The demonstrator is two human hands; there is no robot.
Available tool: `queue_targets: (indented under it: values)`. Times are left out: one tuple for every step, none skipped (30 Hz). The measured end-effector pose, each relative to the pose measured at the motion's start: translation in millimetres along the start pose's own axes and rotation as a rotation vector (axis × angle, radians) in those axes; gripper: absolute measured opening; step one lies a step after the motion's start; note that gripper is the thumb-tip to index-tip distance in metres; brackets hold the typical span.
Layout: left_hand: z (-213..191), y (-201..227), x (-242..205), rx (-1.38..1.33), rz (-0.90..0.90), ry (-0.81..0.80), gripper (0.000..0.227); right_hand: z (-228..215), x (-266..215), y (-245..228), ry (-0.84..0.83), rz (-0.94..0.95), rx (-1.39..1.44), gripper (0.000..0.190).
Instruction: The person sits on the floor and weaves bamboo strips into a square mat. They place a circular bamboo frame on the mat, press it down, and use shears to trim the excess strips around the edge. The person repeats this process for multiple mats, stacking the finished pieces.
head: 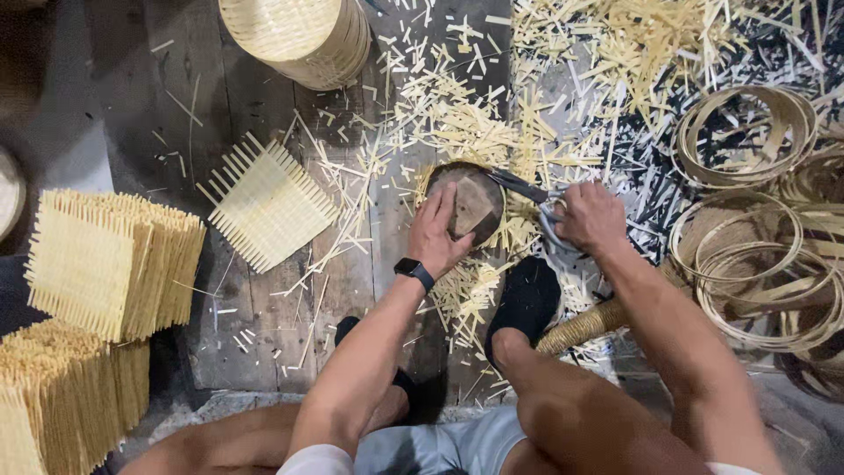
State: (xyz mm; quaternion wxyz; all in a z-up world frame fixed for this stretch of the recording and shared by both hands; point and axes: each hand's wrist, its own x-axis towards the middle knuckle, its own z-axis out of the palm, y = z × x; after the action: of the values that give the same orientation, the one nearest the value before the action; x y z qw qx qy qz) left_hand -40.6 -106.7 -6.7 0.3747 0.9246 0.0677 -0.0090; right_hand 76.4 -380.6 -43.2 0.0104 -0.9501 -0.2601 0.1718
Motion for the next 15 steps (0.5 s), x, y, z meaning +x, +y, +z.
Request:
queue_targets:
  values:
    - [-2,2,1,-0.005,-0.006,-0.011,0.102,-3,2,2,0.008,-0.006,-0.013,0.049]
    - [-5,3,4,-0.005,0.009,-0.046,0.101,-6,6,3,0.019,-0.013,-0.026,0.056]
    - [-8,3,6,-0.005,0.023,-0.082,0.1,-10,11,3,-0.048,0.009,-0.082,0.054]
    - [-11,4,8,-0.006,0.034,-0.119,0.099,-13,12,6,-0.119,0.029,-0.138,0.052]
    - [-14,3,8,-0.01,0.045,-0.146,0.099,-15,14,6,-0.19,0.049,-0.194,0.051]
    - [-17,2,11,-0.014,0.058,-0.172,0.099,-18,16,9,-0.286,0.102,-0.115,0.048]
    - [-20,0,14,-0.017,0.072,-0.197,0.098,-20,18,10,-0.382,0.155,-0.035,0.046]
    - [-23,-2,13,-0.018,0.074,-0.238,0.097,-20,17,11,-0.482,0.206,0.047,0.043]
    - [-26,-4,14,-0.018,0.076,-0.278,0.095,-20,16,11,-0.354,0.105,-0.014,0.045]
    - [-28,-5,16,-0.019,0.083,-0.316,0.094,-21,16,10,-0.219,0.006,-0.076,0.046]
    - [-31,-6,19,-0.026,0.115,-0.31,0.095,-21,16,10,-0.084,-0.093,-0.137,0.047]
    - [-34,-6,24,-0.033,0.146,-0.299,0.097,-22,19,9,-0.138,-0.073,-0.179,0.052]
    - [-35,-4,28,-0.041,0.178,-0.289,0.099,-24,21,10,-0.192,-0.051,-0.221,0.058]
    - [-38,-4,31,-0.022,0.207,-0.33,0.099,-22,23,7,-0.248,-0.029,-0.26,0.063]
    - [-40,-3,33,-0.004,0.237,-0.372,0.1,-21,24,6,-0.234,-0.02,-0.238,0.053]
